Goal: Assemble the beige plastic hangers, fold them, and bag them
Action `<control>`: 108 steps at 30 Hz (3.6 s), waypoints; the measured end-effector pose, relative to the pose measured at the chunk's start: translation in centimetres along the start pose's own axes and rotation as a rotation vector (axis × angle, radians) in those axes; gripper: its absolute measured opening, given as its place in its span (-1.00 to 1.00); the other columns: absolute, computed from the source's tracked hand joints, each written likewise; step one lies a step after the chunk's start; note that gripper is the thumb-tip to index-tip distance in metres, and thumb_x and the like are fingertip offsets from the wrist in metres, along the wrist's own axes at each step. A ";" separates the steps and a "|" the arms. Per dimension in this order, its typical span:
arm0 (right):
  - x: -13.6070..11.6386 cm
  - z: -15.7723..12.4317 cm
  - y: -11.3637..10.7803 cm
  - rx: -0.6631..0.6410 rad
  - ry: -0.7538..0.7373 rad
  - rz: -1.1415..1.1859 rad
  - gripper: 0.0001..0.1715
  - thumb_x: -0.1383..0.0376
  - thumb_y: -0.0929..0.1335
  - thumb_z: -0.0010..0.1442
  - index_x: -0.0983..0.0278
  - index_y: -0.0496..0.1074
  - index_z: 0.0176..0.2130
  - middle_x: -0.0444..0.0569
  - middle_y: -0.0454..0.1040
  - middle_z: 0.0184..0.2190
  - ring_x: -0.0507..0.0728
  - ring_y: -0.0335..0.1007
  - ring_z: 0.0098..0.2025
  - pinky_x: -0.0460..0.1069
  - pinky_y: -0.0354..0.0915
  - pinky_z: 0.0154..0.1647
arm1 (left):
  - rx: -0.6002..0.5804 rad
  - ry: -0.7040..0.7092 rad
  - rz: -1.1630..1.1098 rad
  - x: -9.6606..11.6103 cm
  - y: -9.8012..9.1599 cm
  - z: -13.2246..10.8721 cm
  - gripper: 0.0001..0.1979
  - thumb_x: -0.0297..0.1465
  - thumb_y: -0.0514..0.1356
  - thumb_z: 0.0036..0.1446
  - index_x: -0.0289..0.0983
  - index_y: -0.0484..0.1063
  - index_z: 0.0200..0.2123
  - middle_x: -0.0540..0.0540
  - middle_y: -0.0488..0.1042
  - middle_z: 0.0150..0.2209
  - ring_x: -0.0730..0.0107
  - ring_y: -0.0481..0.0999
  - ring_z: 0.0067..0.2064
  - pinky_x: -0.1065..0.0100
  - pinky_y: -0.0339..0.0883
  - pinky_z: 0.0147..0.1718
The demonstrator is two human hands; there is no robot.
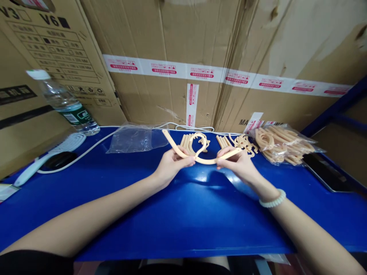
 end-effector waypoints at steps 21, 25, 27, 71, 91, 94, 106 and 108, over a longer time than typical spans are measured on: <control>0.1 0.2 -4.3 -0.566 0.034 -0.957 -0.82 0.18 0.47 -0.04 0.24 0.64 -0.45 -0.07 0.59 -0.49 0.11 0.43 -0.45 -0.03 0.30 -0.40 | -0.575 0.277 0.997 4.7 -2.3 0.6 -0.88 -0.30 0.43 0.00 -0.23 0.63 -0.43 -0.08 0.61 -0.39 0.33 0.55 -0.35 0.41 0.36 -0.33; 1.3 0.0 -4.5 -0.604 0.131 -0.936 -0.78 0.14 0.48 -0.03 0.25 0.63 -0.43 -0.07 0.59 -0.51 0.11 0.46 -0.45 -0.04 0.31 -0.40 | -0.703 0.336 1.121 4.0 -1.3 -0.1 -0.90 -0.32 0.41 0.03 -0.21 0.63 -0.45 -0.08 0.58 -0.41 0.35 0.50 -0.37 0.42 0.28 -0.35; 1.6 0.1 -4.7 -0.604 0.159 -0.914 -0.73 0.10 0.49 -0.03 0.26 0.63 -0.41 -0.06 0.60 -0.50 0.14 0.50 -0.42 -0.02 0.33 -0.37 | -0.700 0.336 1.155 3.8 -1.4 0.0 -0.91 -0.33 0.38 0.07 -0.21 0.64 -0.43 -0.07 0.57 -0.40 0.35 0.49 -0.38 0.41 0.27 -0.34; 1.9 1.3 -5.7 -0.425 0.119 -1.014 -0.76 0.14 0.45 0.03 0.29 0.54 -0.42 0.00 0.61 -0.43 0.16 0.50 -0.39 -0.02 0.33 -0.38 | -0.578 0.550 1.306 3.0 -3.7 1.4 -0.87 -0.39 0.22 0.25 -0.29 0.58 -0.25 -0.08 0.50 -0.33 0.41 0.49 -0.35 0.40 0.34 -0.33; 1.9 1.5 -5.9 -0.405 0.071 -1.039 -0.73 0.12 0.42 0.08 0.29 0.53 -0.40 0.03 0.59 -0.41 0.17 0.50 -0.38 -0.01 0.32 -0.35 | -0.523 0.602 1.258 3.1 -3.0 0.7 -0.91 -0.50 0.16 0.10 -0.27 0.46 -0.33 -0.03 0.43 -0.36 0.42 0.44 -0.36 0.38 0.35 -0.29; 2.1 1.5 -5.8 -0.411 0.067 -1.026 -0.71 0.10 0.43 0.08 0.29 0.53 -0.40 0.03 0.59 -0.41 0.16 0.49 -0.38 -0.02 0.32 -0.36 | -0.515 0.616 1.280 2.9 -3.0 0.6 -0.91 -0.51 0.15 0.10 -0.27 0.44 -0.33 -0.03 0.42 -0.36 0.41 0.43 -0.36 0.37 0.34 -0.30; 2.0 1.5 -5.5 -0.390 0.113 -1.048 -0.74 0.12 0.42 0.10 0.28 0.50 -0.39 0.01 0.57 -0.42 0.16 0.48 -0.38 -0.01 0.30 -0.37 | -0.507 0.598 1.315 2.5 -3.2 0.6 -0.89 -0.51 0.12 0.08 -0.24 0.33 -0.28 0.00 0.37 -0.36 0.41 0.36 -0.38 0.37 0.24 -0.34; 2.0 1.5 -5.5 -0.385 0.117 -1.057 -0.76 0.14 0.42 0.10 0.29 0.49 -0.39 0.01 0.57 -0.43 0.16 0.48 -0.38 -0.01 0.29 -0.37 | -0.501 0.600 1.327 2.4 -3.1 0.5 -0.89 -0.51 0.11 0.07 -0.23 0.30 -0.30 0.01 0.35 -0.37 0.41 0.33 -0.39 0.37 0.19 -0.36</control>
Point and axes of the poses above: each hand's wrist, its own z-axis towards the middle knuckle, its own y-axis out of the palm, x = y × z, the point moved 7 cm from there along z, towards the middle knuckle
